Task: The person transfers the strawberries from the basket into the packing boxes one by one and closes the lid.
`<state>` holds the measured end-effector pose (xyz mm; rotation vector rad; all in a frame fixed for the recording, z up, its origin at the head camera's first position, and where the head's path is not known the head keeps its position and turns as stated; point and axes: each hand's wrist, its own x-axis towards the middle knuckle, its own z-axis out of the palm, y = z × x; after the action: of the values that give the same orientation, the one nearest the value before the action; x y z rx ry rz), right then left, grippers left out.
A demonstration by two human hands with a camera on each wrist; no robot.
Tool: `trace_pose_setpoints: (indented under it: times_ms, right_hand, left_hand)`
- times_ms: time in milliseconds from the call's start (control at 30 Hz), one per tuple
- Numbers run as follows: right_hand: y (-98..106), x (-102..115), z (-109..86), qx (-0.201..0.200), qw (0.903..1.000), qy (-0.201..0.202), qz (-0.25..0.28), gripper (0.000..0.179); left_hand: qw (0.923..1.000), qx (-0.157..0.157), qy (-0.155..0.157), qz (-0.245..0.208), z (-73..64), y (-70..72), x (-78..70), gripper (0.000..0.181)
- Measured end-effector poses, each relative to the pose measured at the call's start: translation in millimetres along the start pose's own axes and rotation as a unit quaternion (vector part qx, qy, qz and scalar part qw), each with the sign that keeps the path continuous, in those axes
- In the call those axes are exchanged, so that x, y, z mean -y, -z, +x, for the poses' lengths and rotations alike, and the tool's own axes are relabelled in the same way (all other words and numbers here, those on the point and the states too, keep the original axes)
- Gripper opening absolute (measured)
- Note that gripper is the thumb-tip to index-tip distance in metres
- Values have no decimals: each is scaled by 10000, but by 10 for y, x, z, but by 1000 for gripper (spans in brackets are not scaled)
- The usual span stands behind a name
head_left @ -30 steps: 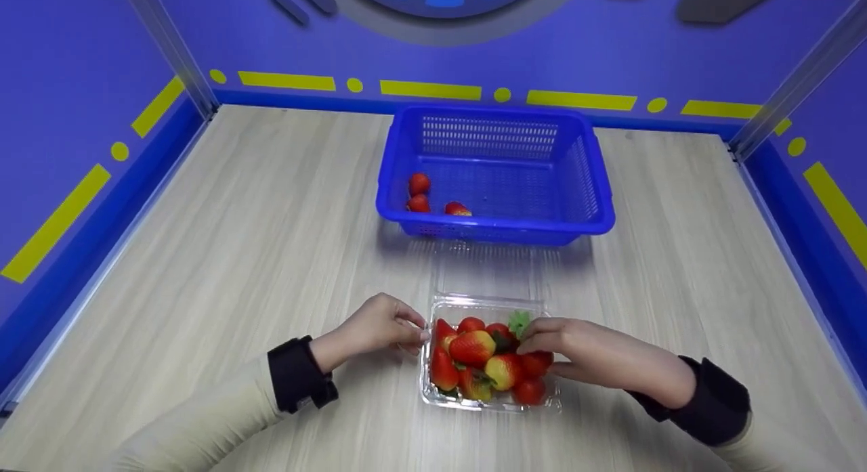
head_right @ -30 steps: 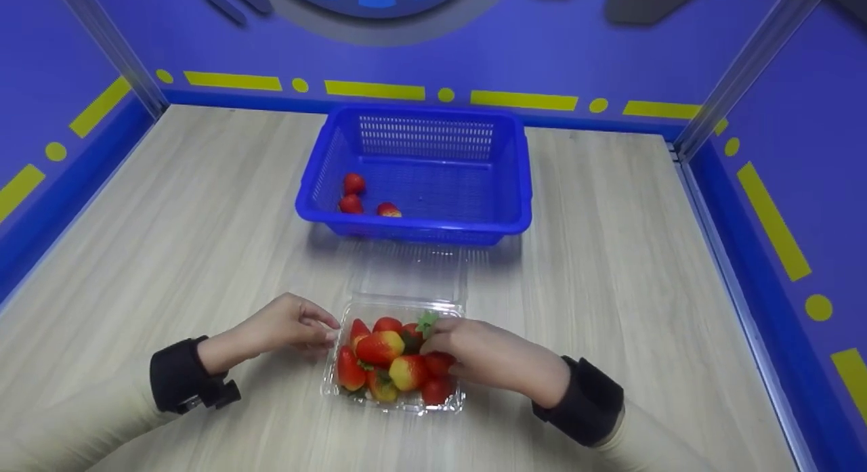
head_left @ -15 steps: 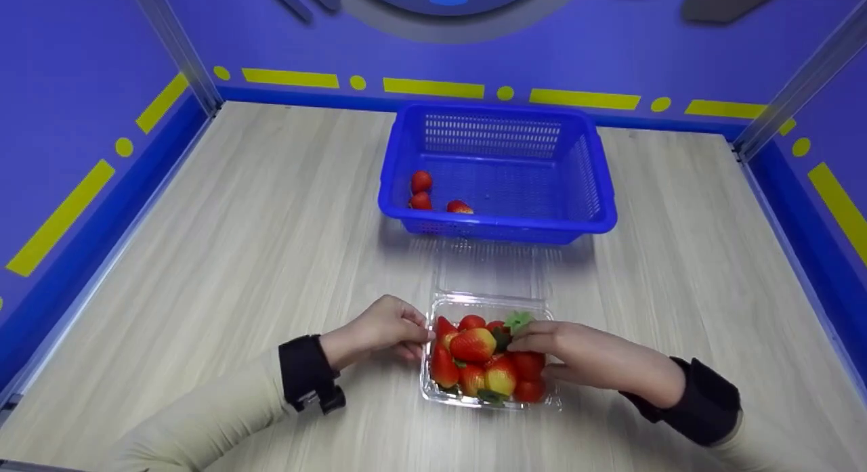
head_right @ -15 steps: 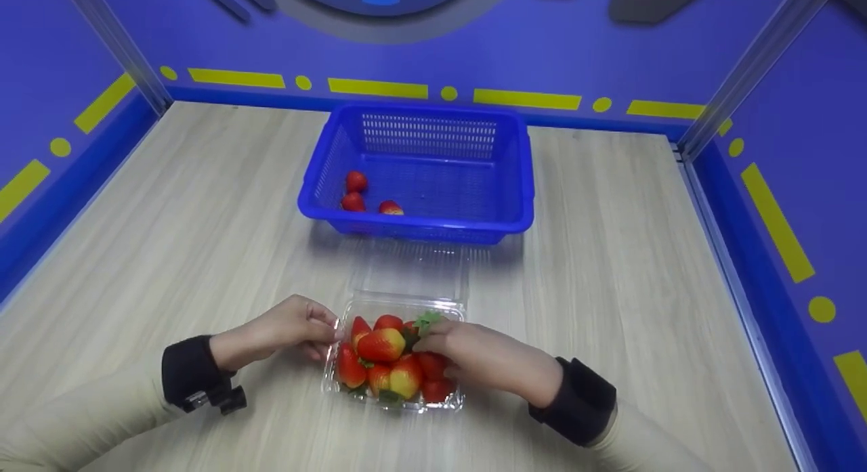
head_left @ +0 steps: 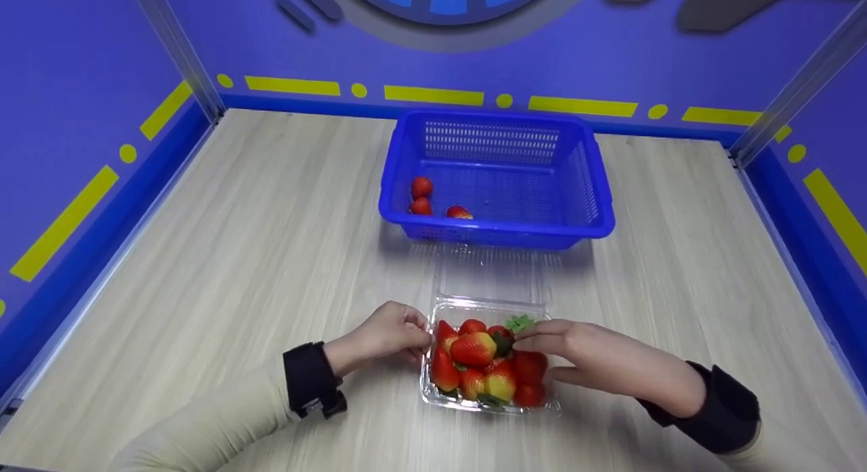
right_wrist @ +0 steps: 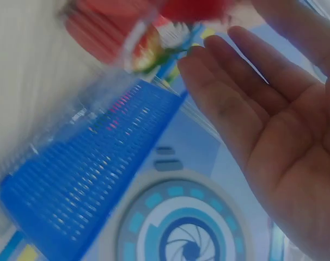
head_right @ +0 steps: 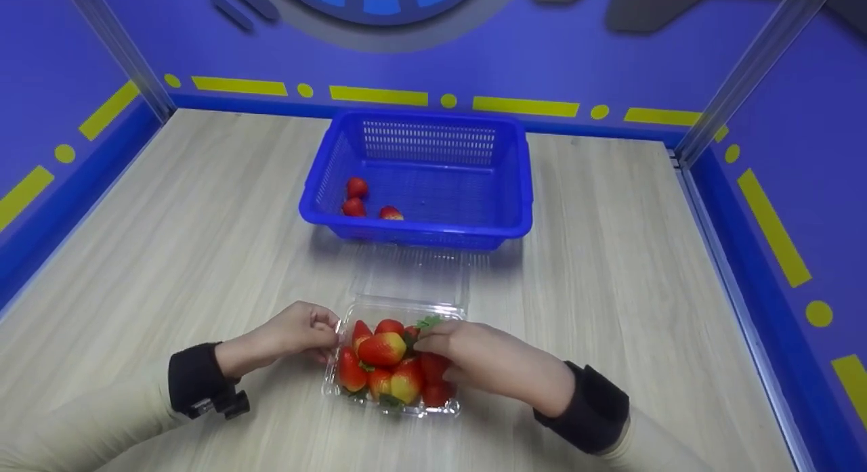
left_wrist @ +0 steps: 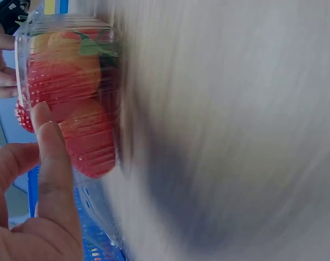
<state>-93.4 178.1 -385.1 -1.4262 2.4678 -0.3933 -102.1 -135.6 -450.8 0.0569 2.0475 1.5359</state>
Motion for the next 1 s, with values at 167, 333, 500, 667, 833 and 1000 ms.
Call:
trace_pose_setpoints:
  times_ms: [167,333,500,667,833,1000]
  right_hand:
    - [183,-48,36,-31,9993,240,290,42]
    - [503,-191,138,-515,9962,569,412,39]
    - [970,-362,434,-1376,9863,891,166,44]
    - [1457,-480,897,-1402,9894,297,222,44]
    - [1699,-688,1444,-976,9917,-653,517,49]
    - [1687,-924,1954,-458,9904,-1167,586,53]
  left_hand:
    - [9983,-34,-328,486,-10,104,36,17]
    - [9846,-604,-998,1305,-31,409,-177,28]
    - [9621,-1526,-1596,1603,-7,838,-714,35]
    - [9431,-2059,-1573,2082,195,1182,-1248,45]
    - [9347,-2203,-1165,2536,574,1387,-1515,51]
    - [9331,-2323,-487,2702,950,1489,-1542,58]
